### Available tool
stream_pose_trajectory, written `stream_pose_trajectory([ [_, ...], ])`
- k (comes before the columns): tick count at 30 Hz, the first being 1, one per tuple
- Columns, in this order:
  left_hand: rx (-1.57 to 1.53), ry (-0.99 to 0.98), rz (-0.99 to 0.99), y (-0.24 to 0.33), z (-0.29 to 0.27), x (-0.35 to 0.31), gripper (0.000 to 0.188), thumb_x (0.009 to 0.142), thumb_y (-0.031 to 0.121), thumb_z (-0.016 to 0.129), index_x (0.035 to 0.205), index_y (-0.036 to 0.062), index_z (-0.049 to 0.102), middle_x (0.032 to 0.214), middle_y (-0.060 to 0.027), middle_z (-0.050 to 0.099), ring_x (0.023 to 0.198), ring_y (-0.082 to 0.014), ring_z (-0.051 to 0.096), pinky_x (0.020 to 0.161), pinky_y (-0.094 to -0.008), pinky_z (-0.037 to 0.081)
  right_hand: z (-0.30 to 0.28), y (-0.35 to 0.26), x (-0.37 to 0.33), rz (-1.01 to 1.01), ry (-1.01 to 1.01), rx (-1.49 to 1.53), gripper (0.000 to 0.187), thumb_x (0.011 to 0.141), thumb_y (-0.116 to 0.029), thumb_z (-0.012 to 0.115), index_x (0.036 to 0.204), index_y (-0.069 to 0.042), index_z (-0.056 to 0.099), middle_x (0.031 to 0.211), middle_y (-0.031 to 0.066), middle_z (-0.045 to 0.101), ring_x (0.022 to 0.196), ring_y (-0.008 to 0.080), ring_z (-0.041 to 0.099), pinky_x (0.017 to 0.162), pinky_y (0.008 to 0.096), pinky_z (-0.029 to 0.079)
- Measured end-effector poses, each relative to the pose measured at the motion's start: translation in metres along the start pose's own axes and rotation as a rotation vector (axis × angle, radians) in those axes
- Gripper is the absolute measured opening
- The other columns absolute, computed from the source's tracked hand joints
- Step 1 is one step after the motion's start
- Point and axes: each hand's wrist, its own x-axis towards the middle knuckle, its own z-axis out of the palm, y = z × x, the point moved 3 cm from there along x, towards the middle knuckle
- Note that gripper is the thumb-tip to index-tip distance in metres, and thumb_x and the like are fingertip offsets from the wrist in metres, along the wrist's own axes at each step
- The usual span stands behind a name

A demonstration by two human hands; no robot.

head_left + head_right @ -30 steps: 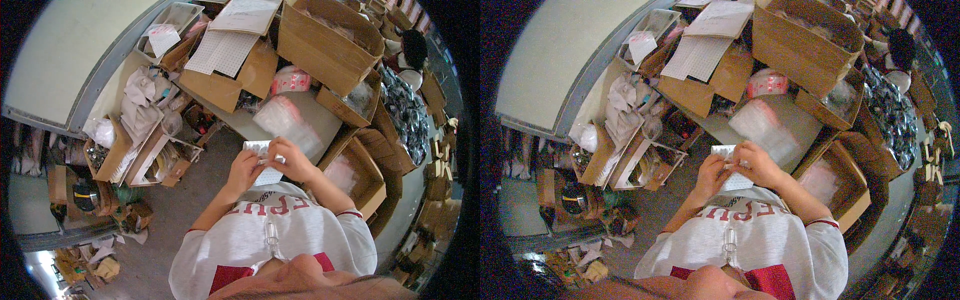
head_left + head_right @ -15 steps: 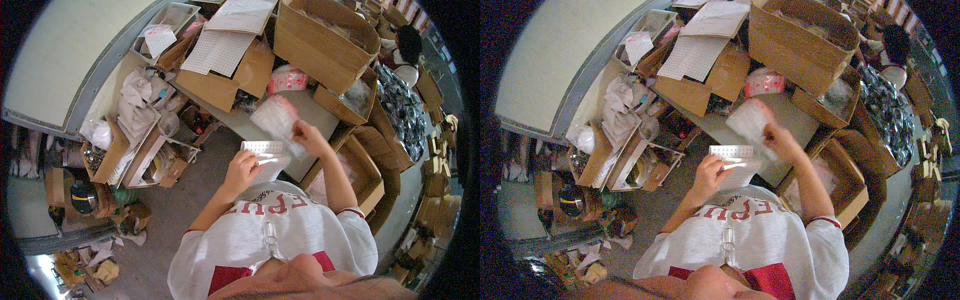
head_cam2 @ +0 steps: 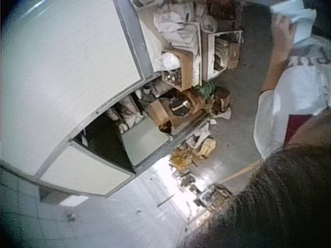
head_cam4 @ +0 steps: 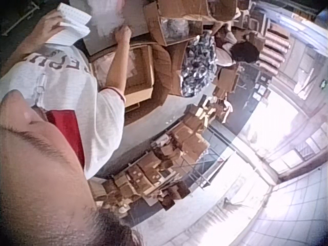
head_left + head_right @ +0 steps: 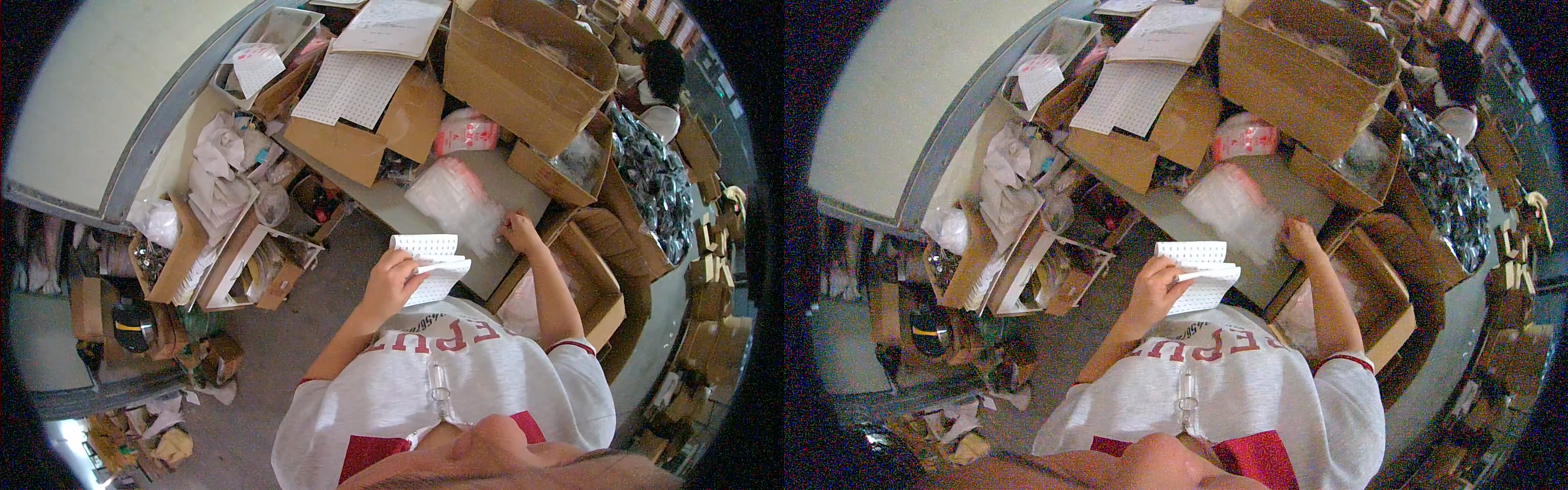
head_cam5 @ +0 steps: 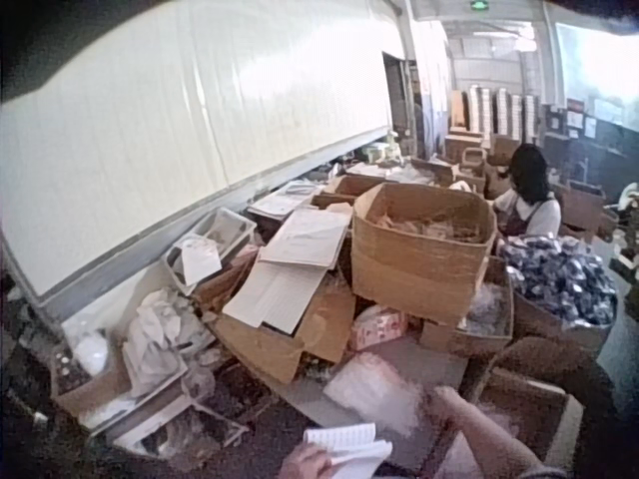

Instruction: The person folds sheets of stickers and handles plastic packages on a work table by hand.

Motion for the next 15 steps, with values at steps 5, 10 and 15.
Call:
stream_pose_trajectory([
  [5, -0.026, -0.012, 0.014, 0.002, 0.000, 0.002, 0.018, 0.070, 0.013, 0.074, 0.081, 0.0012, 0.065, 0.080, -0.0105, 0.056, 0.078, -0.0278, 0.055, 0.069, -0.0362, 0.045, 0.020, -0.003, 0.004, -0.038, 0.105, -0.293, 0.031, 0.075, -0.024, 0.067, 0.097, -0.003, 0.059, 0.111, 0.0205, 0.053, 0.106, 0.0392, 0.049, 0.086, 0.0431, 0.043],
  [10, -0.048, -0.029, 0.155, 0.007, 0.001, 0.003, 0.016, 0.071, 0.010, 0.071, 0.081, 0.0014, 0.063, 0.085, -0.0100, 0.056, 0.079, -0.0283, 0.055, 0.069, -0.0365, 0.047, -0.018, -0.049, -0.011, 0.008, 0.155, 0.125, 0.020, 0.076, -0.018, 0.066, 0.087, -0.002, 0.060, 0.106, 0.0186, 0.054, 0.102, 0.0353, 0.051, 0.085, 0.0408, 0.043],
  [15, -0.052, -0.138, 0.240, 0.014, 0.006, 0.004, 0.017, 0.067, 0.010, 0.071, 0.080, 0.0028, 0.063, 0.086, -0.0083, 0.056, 0.081, -0.0276, 0.055, 0.073, -0.0361, 0.047, -0.062, -0.175, -0.049, -0.527, -0.244, 0.819, 0.016, 0.087, -0.010, 0.057, 0.098, 0.001, 0.056, 0.090, 0.0089, 0.059, 0.084, 0.0184, 0.057, 0.074, 0.0307, 0.046],
])
